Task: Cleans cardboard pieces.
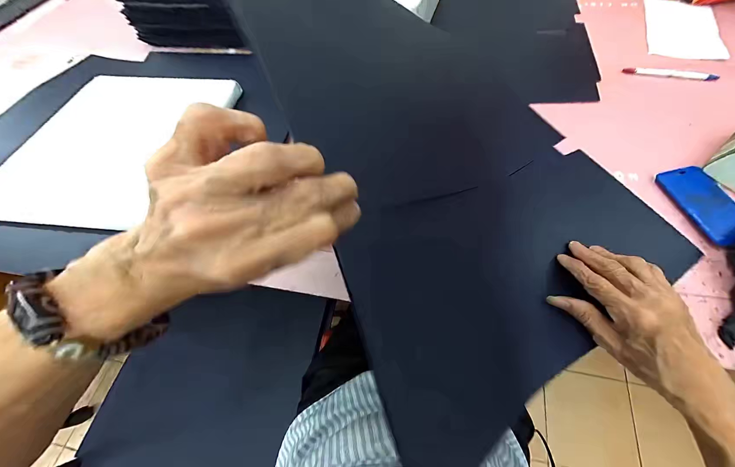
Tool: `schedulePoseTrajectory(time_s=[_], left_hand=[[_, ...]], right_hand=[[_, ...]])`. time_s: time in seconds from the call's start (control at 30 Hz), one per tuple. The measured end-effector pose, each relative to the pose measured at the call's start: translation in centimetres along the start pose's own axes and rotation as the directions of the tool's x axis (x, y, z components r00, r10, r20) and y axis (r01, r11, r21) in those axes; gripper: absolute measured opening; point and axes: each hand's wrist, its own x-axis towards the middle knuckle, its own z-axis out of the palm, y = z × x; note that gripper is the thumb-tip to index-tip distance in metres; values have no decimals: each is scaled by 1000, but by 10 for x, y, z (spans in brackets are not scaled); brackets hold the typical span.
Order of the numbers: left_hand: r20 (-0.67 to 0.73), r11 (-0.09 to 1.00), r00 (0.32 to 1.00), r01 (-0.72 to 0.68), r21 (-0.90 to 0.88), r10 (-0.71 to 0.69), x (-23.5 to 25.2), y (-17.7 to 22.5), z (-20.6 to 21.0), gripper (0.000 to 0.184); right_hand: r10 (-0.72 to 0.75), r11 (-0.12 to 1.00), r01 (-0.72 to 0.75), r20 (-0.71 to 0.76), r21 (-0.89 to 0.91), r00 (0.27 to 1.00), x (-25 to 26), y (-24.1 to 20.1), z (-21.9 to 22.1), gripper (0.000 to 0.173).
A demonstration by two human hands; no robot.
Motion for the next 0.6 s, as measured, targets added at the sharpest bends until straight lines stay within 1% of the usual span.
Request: schedulePoseTrajectory(time_s=[0.07, 0.13, 0.2, 0.27, 0.33, 0.37, 0.4, 0.43, 0.47, 0.5, 0.57, 0.6], left_hand=[[76, 999, 997, 17, 34, -20, -8, -18, 20, 21], [141, 995, 985, 98, 16, -99, -19, -31, 41, 21], [188, 985, 967, 172, 7, -170, -25, -43, 60, 20], [215, 973, 949, 232, 11, -228, -26, -49, 76, 20], [231, 964, 938, 266, 4, -259, -26, -54, 90, 21], [237, 962, 935, 273, -7, -264, -25, -56, 98, 21], [243, 960, 933, 278, -21, -264, -25, -57, 104, 21], [249, 958, 931, 285, -38, -267, -26, -58, 110, 22], [255, 955, 928, 293, -51, -271, -27, -58, 116, 22], [256, 953, 927, 298, -59, -274, -29, -56, 120, 22], [241, 951, 928, 304, -52, -283, -30, -54, 126, 23], [248, 951, 925, 306, -44, -287, -29, -52, 126, 23]], right_hand=[[7, 999, -7, -4, -31, 1000, -12, -19, -2, 57], [8, 1000, -8, -8, -26, 1000, -19, -36, -2, 54], [-20, 1000, 20, -3, 3, 1000, -22, -51, 2, 51], [-78, 996, 78, 3, 34, 997, -21, -60, 5, 47], [-140, 983, 139, -1, 121, 990, -11, -57, 2, 36], [-150, 979, 148, 4, 140, 989, -2, -49, -2, 32], [-146, 983, 144, 7, 116, 989, 11, -37, -5, 30], [-135, 989, 134, 19, 60, 991, 26, -22, -9, 33], [-118, 993, 117, 51, 9, 992, 42, -4, -11, 43], [-91, 995, 94, 98, -29, 991, 56, 13, -11, 58], [-25, 998, 34, 181, -47, 983, 74, 42, -1, 90], [-7, 1000, 12, 210, -25, 978, 77, 50, 5, 99]])
